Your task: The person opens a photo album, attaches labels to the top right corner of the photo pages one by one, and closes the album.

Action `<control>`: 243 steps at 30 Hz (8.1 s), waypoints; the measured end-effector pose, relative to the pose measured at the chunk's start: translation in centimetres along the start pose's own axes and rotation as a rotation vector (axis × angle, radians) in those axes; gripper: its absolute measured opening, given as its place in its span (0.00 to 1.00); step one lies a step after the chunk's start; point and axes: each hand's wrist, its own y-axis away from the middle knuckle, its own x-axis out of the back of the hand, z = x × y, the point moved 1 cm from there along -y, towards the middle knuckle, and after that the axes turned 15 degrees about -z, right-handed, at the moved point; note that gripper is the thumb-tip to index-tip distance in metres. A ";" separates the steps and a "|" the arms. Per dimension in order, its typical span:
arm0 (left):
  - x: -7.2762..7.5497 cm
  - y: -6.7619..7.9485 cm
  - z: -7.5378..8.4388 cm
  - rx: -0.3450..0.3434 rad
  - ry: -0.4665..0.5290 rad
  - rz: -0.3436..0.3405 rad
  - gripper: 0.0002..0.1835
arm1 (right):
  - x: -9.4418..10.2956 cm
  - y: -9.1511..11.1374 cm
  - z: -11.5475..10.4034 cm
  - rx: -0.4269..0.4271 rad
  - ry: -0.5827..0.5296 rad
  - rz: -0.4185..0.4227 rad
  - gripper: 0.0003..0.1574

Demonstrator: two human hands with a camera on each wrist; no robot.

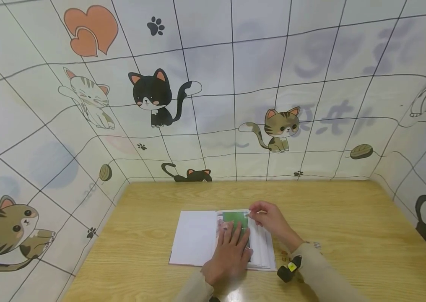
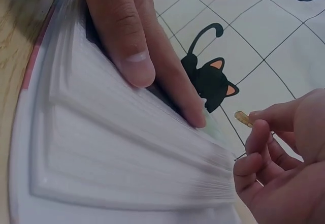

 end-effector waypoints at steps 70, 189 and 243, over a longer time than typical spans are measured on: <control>-0.4 -0.1 0.1 0.004 -0.051 0.045 0.31 | -2.3 -2.7 1.6 -0.125 0.148 0.223 0.09; -0.5 0.3 0.1 -0.016 -0.087 0.084 0.31 | 7.8 9.1 2.8 0.027 0.340 -0.074 0.13; 0.2 1.2 5.0 -0.192 -0.006 0.074 0.26 | 8.9 12.1 5.7 0.151 0.435 -0.238 0.29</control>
